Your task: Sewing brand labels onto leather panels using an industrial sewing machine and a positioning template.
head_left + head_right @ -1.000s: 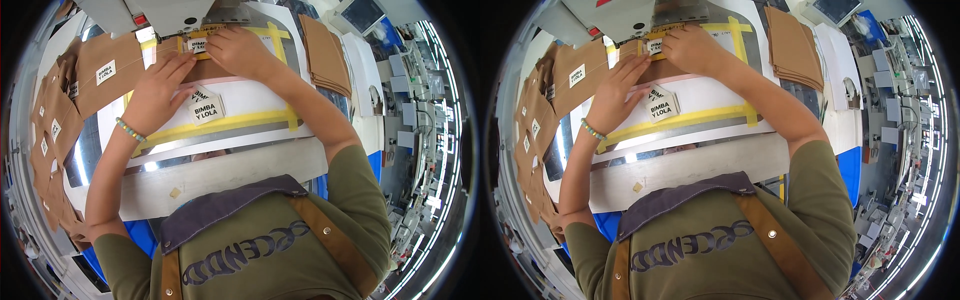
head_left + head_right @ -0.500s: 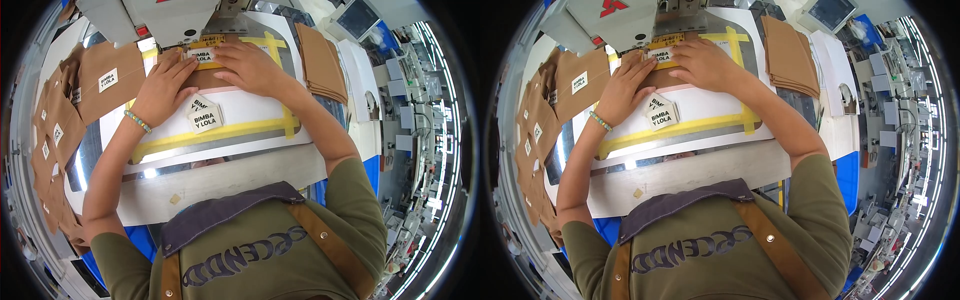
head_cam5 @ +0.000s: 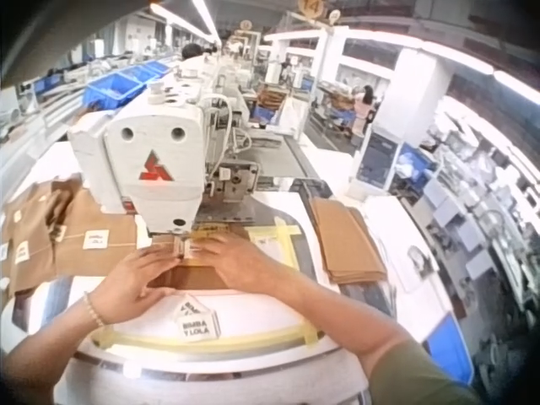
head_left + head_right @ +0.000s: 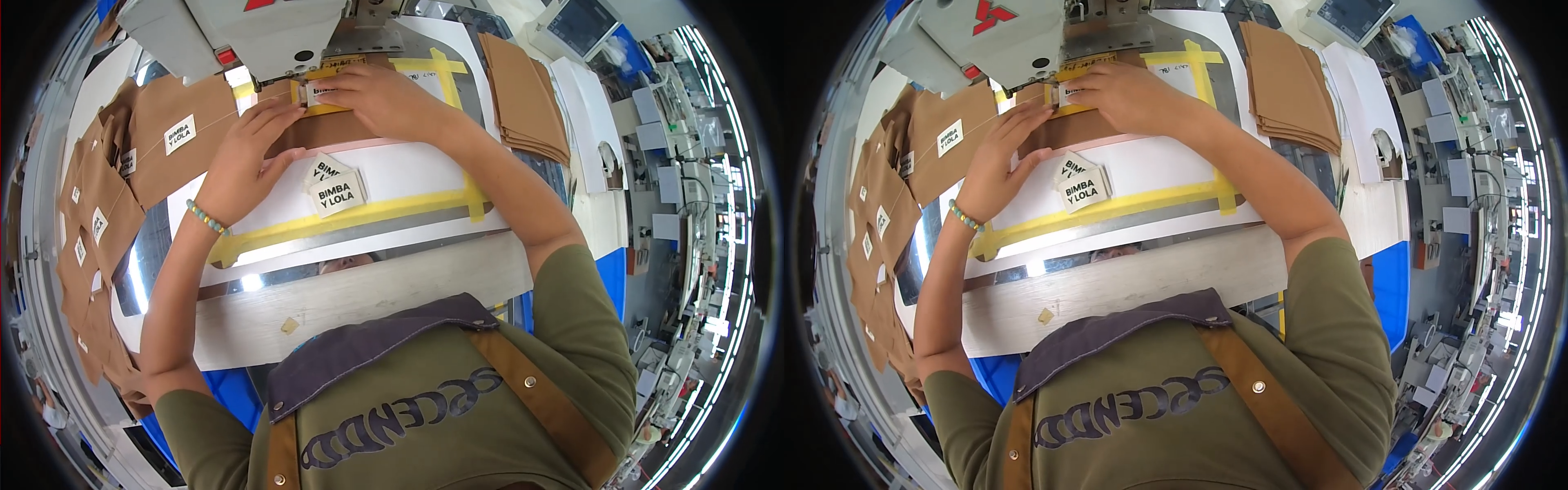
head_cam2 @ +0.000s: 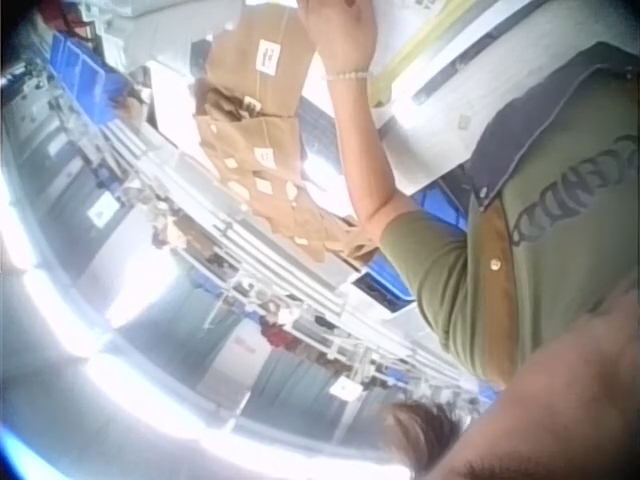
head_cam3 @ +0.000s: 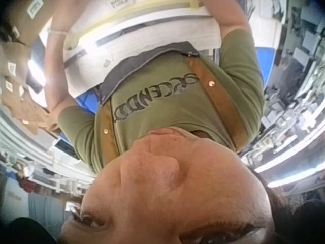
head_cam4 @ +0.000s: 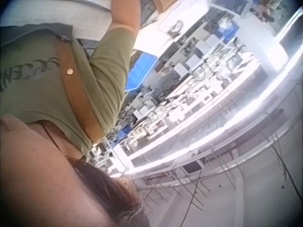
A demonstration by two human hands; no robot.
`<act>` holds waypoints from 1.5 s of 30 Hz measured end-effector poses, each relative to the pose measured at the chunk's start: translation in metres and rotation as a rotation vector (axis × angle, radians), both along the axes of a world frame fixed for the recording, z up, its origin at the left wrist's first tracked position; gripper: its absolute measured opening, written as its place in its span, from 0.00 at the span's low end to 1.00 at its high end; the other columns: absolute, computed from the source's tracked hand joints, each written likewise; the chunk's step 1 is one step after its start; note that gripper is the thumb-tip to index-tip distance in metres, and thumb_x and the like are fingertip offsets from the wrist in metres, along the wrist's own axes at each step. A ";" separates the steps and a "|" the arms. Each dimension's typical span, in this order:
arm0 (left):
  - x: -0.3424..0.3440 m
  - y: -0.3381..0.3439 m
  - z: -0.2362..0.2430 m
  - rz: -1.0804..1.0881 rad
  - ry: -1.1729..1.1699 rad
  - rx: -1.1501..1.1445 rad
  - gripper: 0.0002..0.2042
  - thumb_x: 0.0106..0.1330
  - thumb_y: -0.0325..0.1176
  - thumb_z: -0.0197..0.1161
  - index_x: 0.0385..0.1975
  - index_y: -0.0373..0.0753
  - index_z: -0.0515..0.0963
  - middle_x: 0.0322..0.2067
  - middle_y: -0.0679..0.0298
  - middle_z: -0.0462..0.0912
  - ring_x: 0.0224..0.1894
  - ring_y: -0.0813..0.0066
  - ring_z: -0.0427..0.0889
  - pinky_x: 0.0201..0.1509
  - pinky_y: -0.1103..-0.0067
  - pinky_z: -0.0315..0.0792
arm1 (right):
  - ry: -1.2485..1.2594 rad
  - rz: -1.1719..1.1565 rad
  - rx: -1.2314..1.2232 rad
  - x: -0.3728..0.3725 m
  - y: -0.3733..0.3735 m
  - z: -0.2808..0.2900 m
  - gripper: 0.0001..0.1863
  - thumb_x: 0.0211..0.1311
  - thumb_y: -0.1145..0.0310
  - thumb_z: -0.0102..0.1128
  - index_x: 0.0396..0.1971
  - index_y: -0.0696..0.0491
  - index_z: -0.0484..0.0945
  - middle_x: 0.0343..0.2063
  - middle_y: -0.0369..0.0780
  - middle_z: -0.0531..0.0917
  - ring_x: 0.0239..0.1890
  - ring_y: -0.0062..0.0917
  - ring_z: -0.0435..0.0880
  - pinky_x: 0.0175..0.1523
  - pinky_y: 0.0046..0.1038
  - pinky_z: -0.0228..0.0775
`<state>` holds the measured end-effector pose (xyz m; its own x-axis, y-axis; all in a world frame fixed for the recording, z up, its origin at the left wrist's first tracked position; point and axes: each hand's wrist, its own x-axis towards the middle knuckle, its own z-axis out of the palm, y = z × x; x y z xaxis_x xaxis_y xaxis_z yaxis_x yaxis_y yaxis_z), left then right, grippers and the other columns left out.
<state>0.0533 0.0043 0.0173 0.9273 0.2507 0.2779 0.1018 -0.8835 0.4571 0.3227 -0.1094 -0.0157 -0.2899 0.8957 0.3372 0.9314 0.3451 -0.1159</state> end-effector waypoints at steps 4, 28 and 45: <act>-0.009 -0.030 0.039 -0.078 -0.162 0.164 0.24 0.69 0.31 0.72 0.65 0.36 0.80 0.61 0.51 0.85 0.63 0.48 0.83 0.66 0.63 0.77 | 0.011 -0.012 -0.042 -0.001 0.000 0.004 0.23 0.69 0.76 0.57 0.60 0.48 0.87 0.67 0.33 0.83 0.69 0.35 0.77 0.74 0.37 0.72; -0.064 -0.112 0.108 -0.497 -1.133 0.370 0.23 0.84 0.36 0.55 0.75 0.44 0.63 0.54 0.61 0.80 0.45 0.68 0.83 0.39 0.71 0.79 | 0.050 -0.079 -0.109 0.007 0.009 0.010 0.20 0.75 0.69 0.56 0.62 0.49 0.85 0.68 0.35 0.83 0.71 0.35 0.76 0.76 0.38 0.69; -0.032 0.025 0.002 0.025 -0.043 0.238 0.25 0.67 0.27 0.71 0.66 0.39 0.78 0.68 0.56 0.79 0.73 0.45 0.72 0.72 0.59 0.74 | 0.080 -0.133 0.109 0.049 -0.041 0.026 0.18 0.75 0.65 0.63 0.61 0.51 0.86 0.69 0.39 0.81 0.71 0.39 0.75 0.77 0.41 0.66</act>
